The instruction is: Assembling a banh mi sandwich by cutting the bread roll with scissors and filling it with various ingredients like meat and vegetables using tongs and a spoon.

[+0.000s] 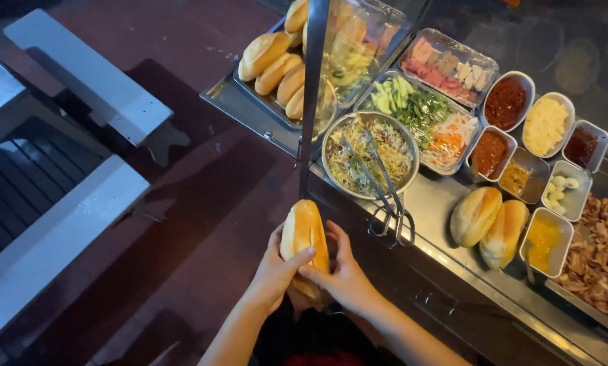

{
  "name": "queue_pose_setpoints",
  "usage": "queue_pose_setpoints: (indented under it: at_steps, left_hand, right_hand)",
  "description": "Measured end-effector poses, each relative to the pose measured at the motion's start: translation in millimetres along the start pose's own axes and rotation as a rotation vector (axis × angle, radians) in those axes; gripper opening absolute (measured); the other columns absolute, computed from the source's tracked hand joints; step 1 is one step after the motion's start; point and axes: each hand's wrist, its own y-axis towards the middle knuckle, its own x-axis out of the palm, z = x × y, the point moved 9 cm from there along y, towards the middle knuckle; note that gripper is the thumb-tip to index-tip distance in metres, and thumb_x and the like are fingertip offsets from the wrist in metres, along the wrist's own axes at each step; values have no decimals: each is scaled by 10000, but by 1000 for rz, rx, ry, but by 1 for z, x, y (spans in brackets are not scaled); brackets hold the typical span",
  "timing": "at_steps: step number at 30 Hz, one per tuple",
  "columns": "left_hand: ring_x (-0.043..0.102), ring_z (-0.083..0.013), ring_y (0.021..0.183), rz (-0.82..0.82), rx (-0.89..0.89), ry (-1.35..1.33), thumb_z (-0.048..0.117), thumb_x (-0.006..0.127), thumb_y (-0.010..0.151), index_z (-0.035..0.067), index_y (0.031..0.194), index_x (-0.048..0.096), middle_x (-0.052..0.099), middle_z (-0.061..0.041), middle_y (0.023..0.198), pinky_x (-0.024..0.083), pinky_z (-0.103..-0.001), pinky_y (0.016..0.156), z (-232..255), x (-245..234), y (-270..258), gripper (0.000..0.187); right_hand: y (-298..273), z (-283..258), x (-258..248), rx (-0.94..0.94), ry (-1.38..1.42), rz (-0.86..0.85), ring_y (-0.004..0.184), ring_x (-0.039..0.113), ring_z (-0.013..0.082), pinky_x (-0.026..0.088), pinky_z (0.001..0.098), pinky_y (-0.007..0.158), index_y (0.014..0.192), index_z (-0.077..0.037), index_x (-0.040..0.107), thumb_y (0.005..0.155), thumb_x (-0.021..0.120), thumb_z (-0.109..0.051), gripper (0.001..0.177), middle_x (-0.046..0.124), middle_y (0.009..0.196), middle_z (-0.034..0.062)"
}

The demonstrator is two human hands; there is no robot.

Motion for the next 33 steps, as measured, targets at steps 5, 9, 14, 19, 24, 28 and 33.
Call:
queue_pose_setpoints:
  at_steps: [5, 9, 14, 19, 24, 28, 33]
  left_hand:
    - [668, -246, 1228, -196, 34, 24, 234, 862, 658, 189, 1583, 377, 650, -144, 1420, 610, -412, 986, 1, -3, 21, 1045]
    - [696, -244, 1173, -301, 37, 184, 405, 870, 588, 218, 1598, 372, 639, -118, 1437, 666, -432, 764, 27, -4, 29, 1142]
    - [631, -163, 1334, -261, 324, 505, 384, 934, 606, 156, 1536, 481, 640, -55, 1473, 556, -327, 1082, 59, -19, 62, 1059]
    - [666, -277, 1251, -159, 678, 822, 234, 868, 660, 107, 1512, 494, 681, -118, 1402, 522, -364, 1018, 71, -20, 82, 939]
    - [721, -297, 1213, -22, 82, 637, 166, 713, 818, 190, 1556, 377, 740, -104, 1290, 566, -393, 1018, 57, -42, 88, 811]
    - [704, -265, 1242, -86, 105, 662, 153, 696, 775, 172, 1490, 481, 742, -89, 1311, 540, -359, 1076, 56, -58, 107, 746]
    - [724, -136, 930, -284, 95, 490, 108, 641, 747, 100, 1350, 723, 820, -66, 1102, 576, -265, 800, 74, -66, 127, 608]
  right_hand:
    - [-7, -33, -1, -40, 39, -45, 1222, 683, 158, 592, 320, 1043, 1613, -171, 351, 814, 850, -224, 944, 666, 1435, 69]
    - [2, -17, -4, 30, 176, 31, 1457, 564, 214, 521, 401, 1154, 1651, -123, 284, 866, 715, -98, 896, 532, 1633, 106]
    - [16, -25, -2, 132, 37, 221, 1370, 642, 216, 592, 377, 1052, 1666, -167, 269, 905, 684, -204, 868, 572, 1596, 79]
    - [56, -10, 15, -19, -456, 335, 1418, 583, 218, 428, 322, 1138, 1678, -176, 218, 850, 659, -99, 941, 438, 1683, 56]
    - [57, -93, 49, 360, -102, 630, 1466, 490, 158, 318, 339, 1240, 1475, -215, 613, 1013, 383, -520, 599, 614, 1526, 27]
    - [84, -29, 32, 190, -587, 505, 1422, 552, 284, 438, 436, 1118, 1626, -283, 363, 906, 570, -419, 762, 480, 1650, -41]
    - [81, -15, 4, 327, 229, 618, 896, 743, 202, 579, 342, 825, 1264, -107, 788, 996, 654, -264, 338, 816, 1040, 92]
